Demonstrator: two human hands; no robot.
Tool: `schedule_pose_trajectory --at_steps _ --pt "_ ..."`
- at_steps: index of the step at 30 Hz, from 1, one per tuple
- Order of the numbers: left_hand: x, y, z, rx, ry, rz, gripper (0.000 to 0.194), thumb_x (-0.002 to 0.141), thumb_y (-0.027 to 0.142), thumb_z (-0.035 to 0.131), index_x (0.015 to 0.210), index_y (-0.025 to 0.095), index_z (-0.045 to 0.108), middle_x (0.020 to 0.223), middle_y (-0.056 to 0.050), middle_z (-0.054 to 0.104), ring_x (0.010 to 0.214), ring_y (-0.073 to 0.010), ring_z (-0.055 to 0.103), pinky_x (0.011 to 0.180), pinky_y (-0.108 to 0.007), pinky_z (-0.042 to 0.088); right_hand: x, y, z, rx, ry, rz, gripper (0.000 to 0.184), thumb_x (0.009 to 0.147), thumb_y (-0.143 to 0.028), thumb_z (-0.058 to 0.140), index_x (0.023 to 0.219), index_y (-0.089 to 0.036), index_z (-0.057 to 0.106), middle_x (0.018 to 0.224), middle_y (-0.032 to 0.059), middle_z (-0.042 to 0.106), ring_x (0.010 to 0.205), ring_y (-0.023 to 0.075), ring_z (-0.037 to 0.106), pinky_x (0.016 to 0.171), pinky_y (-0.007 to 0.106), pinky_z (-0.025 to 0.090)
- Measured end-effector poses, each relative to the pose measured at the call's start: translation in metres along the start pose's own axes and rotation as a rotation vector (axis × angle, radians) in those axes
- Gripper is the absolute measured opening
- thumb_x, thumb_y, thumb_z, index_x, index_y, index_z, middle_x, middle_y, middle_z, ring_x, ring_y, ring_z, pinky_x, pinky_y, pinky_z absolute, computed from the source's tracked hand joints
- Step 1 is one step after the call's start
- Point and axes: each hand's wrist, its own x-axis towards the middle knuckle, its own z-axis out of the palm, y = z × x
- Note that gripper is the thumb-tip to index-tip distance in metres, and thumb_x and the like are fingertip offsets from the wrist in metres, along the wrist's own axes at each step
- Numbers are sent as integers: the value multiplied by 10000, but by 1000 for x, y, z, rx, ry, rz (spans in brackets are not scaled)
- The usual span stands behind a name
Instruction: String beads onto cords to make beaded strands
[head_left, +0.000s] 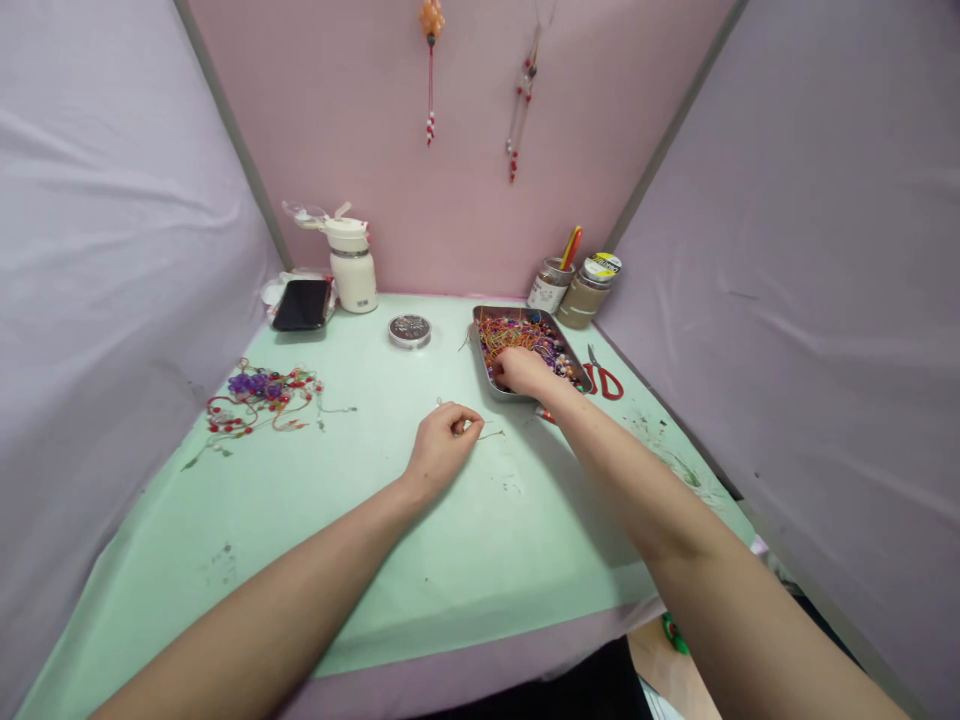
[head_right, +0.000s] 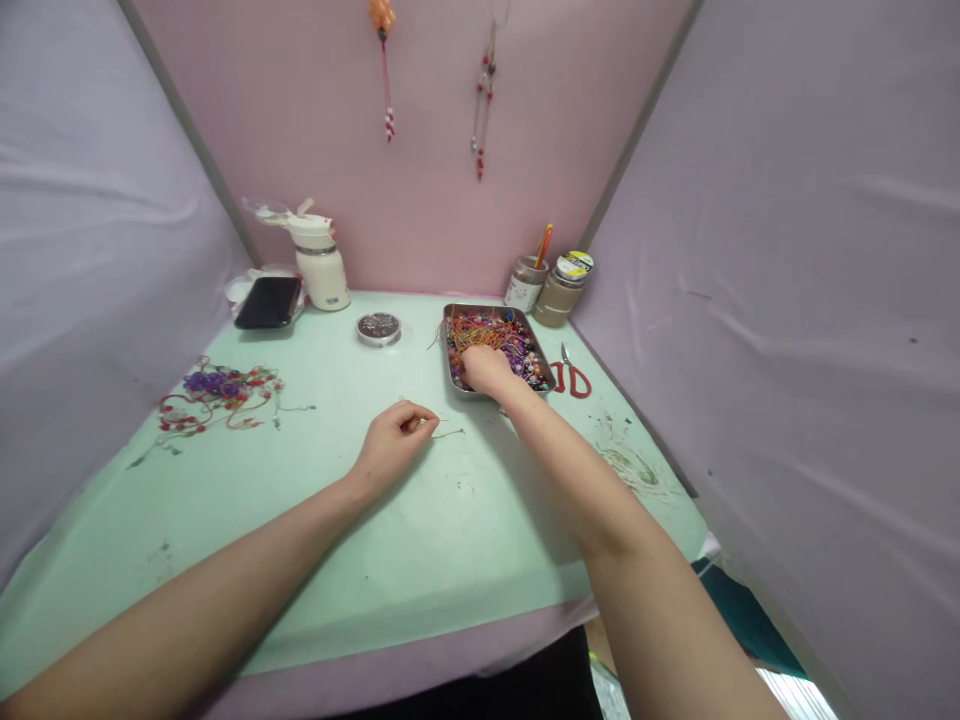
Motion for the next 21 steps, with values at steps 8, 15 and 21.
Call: schedule_pose_trajectory --at_steps 8,15,21 --pt "0 2 -1 -30 26 -11 114 773 220 587 712 195 679 635 28 523 616 -120 460 652 -265 388 -9 9 1 111 151 -17 137 774 -202 519 828 -175 642 827 75 693 720 183 581 602 274 348" --pt "-1 1 -1 -53 49 5 117 783 240 594 736 193 690 609 38 464 611 -116 443 648 -263 373 -76 -5 18 768 442 -31 23 713 -191 528 702 -203 544 679 -9 585 624 138 512 621 264 389" --pt "-1 1 0 -65 54 23 124 787 262 604 744 179 686 623 34 471 610 -111 430 624 -253 354 -102 -24 46 1464 227 55 195 683 -336 711 774 -199 607 706 -15 641 626 125 573 641 275 481"
